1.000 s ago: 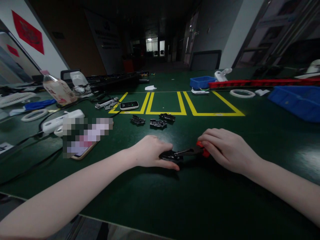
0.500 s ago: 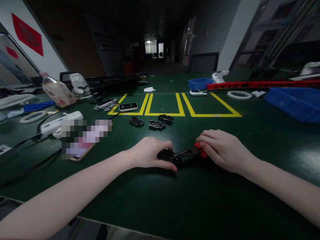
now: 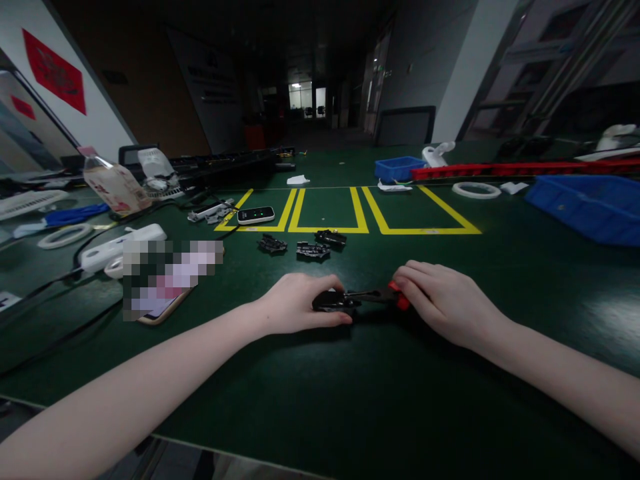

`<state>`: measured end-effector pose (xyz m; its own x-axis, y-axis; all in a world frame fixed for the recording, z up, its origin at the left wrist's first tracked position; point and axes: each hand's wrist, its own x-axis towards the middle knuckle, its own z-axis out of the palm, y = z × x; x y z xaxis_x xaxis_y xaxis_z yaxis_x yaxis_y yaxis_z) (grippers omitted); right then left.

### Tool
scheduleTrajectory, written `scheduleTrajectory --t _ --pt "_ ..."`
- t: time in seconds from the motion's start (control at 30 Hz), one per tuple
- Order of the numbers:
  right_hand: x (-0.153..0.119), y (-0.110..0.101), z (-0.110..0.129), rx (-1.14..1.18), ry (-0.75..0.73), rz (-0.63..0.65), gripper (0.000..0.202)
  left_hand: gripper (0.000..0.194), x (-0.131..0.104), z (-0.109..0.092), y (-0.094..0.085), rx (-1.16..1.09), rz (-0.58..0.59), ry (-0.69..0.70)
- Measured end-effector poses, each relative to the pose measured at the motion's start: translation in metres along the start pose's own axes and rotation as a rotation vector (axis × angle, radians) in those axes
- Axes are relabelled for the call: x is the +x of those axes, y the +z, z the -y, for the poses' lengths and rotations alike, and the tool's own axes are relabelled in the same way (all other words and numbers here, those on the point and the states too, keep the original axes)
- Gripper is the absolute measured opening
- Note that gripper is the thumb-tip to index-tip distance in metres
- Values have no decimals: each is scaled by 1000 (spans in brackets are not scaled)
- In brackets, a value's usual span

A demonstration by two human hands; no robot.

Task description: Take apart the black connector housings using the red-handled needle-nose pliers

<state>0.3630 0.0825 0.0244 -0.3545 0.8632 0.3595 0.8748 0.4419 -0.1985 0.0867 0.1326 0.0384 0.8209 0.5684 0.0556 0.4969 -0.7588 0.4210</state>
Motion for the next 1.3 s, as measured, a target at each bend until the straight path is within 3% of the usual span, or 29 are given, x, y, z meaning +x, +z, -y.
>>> scheduleTrajectory --t 0.4,0.67,0.83,1.03,1.3 --pt "1 1 -4 46 -71 17 42 44 -2 8 -1 -111 20 145" --pt "7 -9 -3 20 -94 33 43 59 -2 12 1 -240 -7 155" --pt "7 -9 -5 -4 -101 16 44 48 -3 10 -3 -284 -24 171" --pt "3 -3 -5 -22 -87 -7 46 37 -4 9 -3 -196 -25 192" --pt "3 -3 3 -61 -67 6 52 45 0 9 -2 -161 -5 186"
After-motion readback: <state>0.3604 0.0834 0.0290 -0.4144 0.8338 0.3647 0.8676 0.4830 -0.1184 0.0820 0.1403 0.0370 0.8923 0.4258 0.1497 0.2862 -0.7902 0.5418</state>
